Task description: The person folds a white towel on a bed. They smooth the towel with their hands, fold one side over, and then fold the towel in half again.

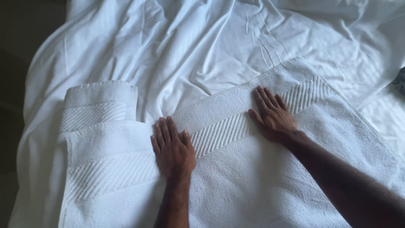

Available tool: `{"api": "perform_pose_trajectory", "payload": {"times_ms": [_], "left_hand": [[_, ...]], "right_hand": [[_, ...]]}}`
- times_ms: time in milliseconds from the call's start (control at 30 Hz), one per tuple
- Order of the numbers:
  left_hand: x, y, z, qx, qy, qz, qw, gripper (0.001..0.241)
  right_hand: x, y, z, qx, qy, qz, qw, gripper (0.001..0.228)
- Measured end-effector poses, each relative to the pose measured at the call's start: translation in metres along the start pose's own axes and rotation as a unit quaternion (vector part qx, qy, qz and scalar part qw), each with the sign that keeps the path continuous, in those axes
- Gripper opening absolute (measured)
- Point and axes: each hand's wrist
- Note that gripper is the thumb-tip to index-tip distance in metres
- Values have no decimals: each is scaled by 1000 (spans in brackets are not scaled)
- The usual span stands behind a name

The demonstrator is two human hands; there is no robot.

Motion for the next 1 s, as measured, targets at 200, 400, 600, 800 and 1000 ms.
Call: {"api": "perform_pose_trajectory", "payload": {"times_ms": [200, 400, 600, 800, 1000], "left_hand": [[-5, 0, 24, 10, -5, -18, 1000, 68], [-6, 6, 43, 12, -7, -27, 1000, 69], [-4, 12, 66, 17, -4, -26, 999, 70], [-4, 14, 89, 23, 1, -37, 999, 71], [-4, 23, 102, -9, 3, -40, 999, 74]], "right_hand": [[0, 8, 21, 22, -18, -16, 999, 79], [7, 16, 45, 26, -35, -10, 999, 78], [18, 28, 78, 24, -59, 19, 998, 76], [36, 26, 100, 25, -49, 27, 998, 79], [45, 25, 119, 32, -72, 55, 995, 79]]}}
Point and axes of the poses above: each hand's wrist, its own z-axis away from the middle knuckle, its own y-axis out of the back of the hand, x = y × z, and after that the axes turned 13 degrees about -z, right-handed
